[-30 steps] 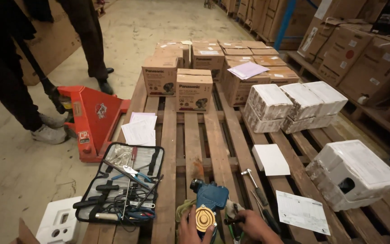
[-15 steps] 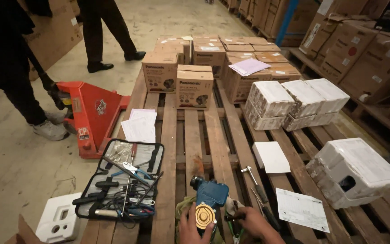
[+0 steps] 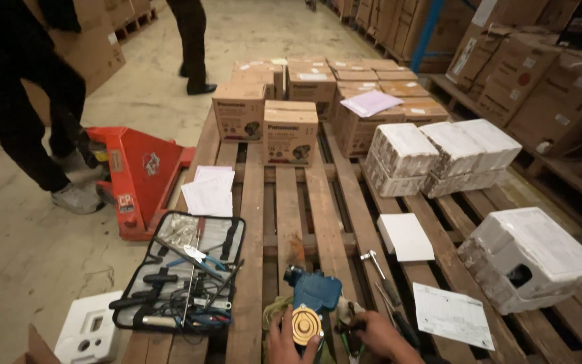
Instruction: Disassembling and cleaning a small mechanical pump or motor component using hand tools on a pallet.
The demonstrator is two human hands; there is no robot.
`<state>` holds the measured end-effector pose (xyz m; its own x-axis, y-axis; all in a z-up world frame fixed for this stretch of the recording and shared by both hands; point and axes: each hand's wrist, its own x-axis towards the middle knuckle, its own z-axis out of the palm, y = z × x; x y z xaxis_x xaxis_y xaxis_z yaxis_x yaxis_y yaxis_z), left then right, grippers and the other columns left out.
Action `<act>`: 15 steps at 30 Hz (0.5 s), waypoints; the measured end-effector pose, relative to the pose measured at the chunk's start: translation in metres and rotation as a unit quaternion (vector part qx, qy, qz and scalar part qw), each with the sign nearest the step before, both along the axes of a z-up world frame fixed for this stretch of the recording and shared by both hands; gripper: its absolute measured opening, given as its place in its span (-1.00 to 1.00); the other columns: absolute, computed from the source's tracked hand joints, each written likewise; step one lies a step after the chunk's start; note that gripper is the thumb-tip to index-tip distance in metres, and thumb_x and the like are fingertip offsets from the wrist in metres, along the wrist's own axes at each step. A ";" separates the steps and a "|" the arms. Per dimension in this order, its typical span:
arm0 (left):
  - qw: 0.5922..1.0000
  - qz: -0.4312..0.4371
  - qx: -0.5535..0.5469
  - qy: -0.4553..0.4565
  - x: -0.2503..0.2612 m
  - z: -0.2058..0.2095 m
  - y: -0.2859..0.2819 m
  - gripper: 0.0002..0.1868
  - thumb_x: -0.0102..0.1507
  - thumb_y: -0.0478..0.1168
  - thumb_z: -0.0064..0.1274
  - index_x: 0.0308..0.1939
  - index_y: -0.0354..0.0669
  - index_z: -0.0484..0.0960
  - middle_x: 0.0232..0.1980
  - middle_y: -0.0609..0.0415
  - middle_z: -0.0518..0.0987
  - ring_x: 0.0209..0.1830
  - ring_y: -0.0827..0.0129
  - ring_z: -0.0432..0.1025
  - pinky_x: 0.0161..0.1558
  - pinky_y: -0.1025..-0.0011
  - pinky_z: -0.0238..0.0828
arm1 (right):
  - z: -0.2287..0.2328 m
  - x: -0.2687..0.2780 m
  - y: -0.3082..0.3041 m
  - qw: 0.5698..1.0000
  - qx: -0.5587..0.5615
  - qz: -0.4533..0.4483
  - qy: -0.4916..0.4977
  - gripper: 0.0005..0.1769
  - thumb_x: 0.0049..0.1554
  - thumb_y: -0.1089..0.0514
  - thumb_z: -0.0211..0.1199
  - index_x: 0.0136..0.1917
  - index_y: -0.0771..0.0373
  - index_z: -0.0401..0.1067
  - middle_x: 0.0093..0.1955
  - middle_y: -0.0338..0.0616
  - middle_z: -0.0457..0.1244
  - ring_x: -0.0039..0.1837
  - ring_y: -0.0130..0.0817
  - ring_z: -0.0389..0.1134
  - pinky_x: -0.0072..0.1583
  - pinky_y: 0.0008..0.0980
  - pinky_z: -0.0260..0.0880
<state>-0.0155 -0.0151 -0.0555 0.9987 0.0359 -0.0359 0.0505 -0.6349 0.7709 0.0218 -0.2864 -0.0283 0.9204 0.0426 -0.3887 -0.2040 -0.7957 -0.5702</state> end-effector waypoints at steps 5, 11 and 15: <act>0.995 -0.015 -0.026 -0.096 -0.008 0.004 0.006 -0.04 0.18 0.29 0.16 0.50 -0.15 0.22 0.35 -0.27 0.28 0.26 -0.23 0.35 0.22 -0.13 0.27 | -0.010 -0.001 -0.005 1.000 0.016 -0.010 -0.024 -0.69 -0.03 0.22 0.34 0.01 0.01 0.64 0.02 -0.34 0.50 0.05 -0.39 0.52 0.17 -0.47 0.51; 0.997 -0.006 -0.025 -0.078 -0.006 0.004 0.004 -0.02 0.20 0.34 0.12 0.51 -0.12 0.21 0.37 -0.23 0.28 0.29 -0.19 0.34 0.25 -0.14 0.26 | 0.007 -0.005 0.003 1.000 0.022 -0.015 0.006 -0.66 -0.02 0.25 0.29 0.04 0.06 0.63 0.07 -0.34 0.50 0.10 -0.40 0.52 0.21 -0.48 0.49; 0.998 -0.022 -0.015 -0.061 -0.008 0.010 0.006 -0.03 0.22 0.31 0.12 0.53 -0.13 0.15 0.38 -0.26 0.24 0.31 -0.22 0.32 0.26 -0.18 0.24 | 0.018 -0.007 0.009 1.000 -0.012 -0.010 0.007 -0.70 0.01 0.20 0.28 0.03 0.00 0.63 0.01 -0.36 0.47 0.02 -0.43 0.50 0.13 -0.48 0.49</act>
